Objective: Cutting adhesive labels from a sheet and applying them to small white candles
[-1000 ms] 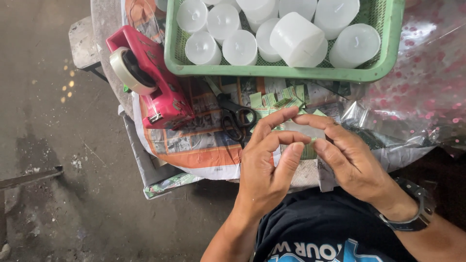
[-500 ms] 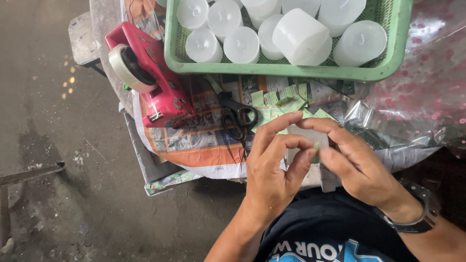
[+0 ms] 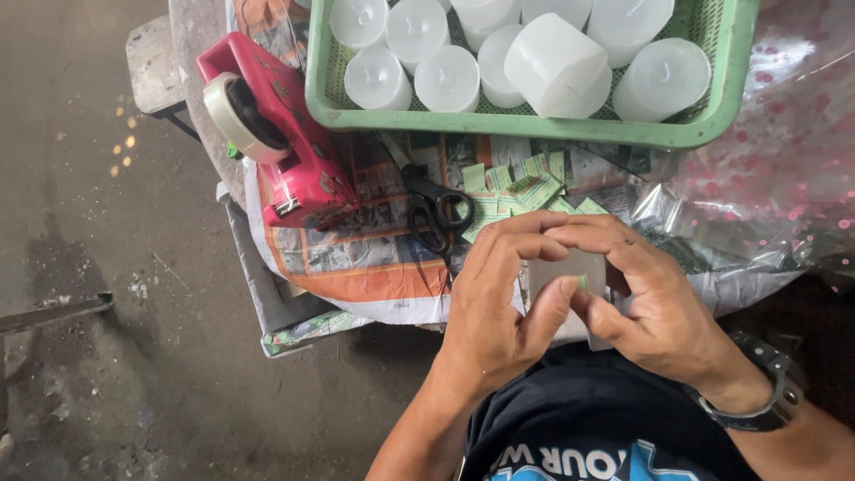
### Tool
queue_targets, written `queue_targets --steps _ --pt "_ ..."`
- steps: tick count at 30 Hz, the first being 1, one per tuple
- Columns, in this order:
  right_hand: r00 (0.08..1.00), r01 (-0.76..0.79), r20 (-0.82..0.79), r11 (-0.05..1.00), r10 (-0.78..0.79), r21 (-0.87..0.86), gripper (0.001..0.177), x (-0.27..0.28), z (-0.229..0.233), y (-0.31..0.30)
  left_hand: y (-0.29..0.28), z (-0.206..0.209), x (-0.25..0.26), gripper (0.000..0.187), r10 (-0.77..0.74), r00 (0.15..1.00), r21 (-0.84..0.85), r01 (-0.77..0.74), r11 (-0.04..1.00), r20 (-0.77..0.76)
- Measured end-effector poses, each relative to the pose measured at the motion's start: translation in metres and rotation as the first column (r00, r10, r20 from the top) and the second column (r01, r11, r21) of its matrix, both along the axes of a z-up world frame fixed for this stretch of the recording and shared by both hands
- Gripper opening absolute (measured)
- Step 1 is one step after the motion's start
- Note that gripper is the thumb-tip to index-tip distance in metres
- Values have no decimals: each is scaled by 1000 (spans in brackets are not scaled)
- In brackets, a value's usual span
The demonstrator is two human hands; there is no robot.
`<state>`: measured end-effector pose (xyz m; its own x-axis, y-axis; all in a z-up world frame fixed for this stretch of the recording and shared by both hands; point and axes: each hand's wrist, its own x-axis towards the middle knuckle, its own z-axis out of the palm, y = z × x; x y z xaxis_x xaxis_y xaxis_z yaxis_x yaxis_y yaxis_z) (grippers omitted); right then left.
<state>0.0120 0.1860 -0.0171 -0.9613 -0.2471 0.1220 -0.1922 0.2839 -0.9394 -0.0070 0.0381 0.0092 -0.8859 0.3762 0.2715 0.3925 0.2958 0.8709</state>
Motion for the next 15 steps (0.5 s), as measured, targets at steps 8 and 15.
queue_targets --steps 8,15 --pt "992 12 -124 997 -1 82 38 2 1 0 9 2 -6 6 89 980 74 -104 992 178" --pt "975 102 188 990 -119 97 53 12 8 0 -12 -6 -18 13 124 926 161 -192 968 358"
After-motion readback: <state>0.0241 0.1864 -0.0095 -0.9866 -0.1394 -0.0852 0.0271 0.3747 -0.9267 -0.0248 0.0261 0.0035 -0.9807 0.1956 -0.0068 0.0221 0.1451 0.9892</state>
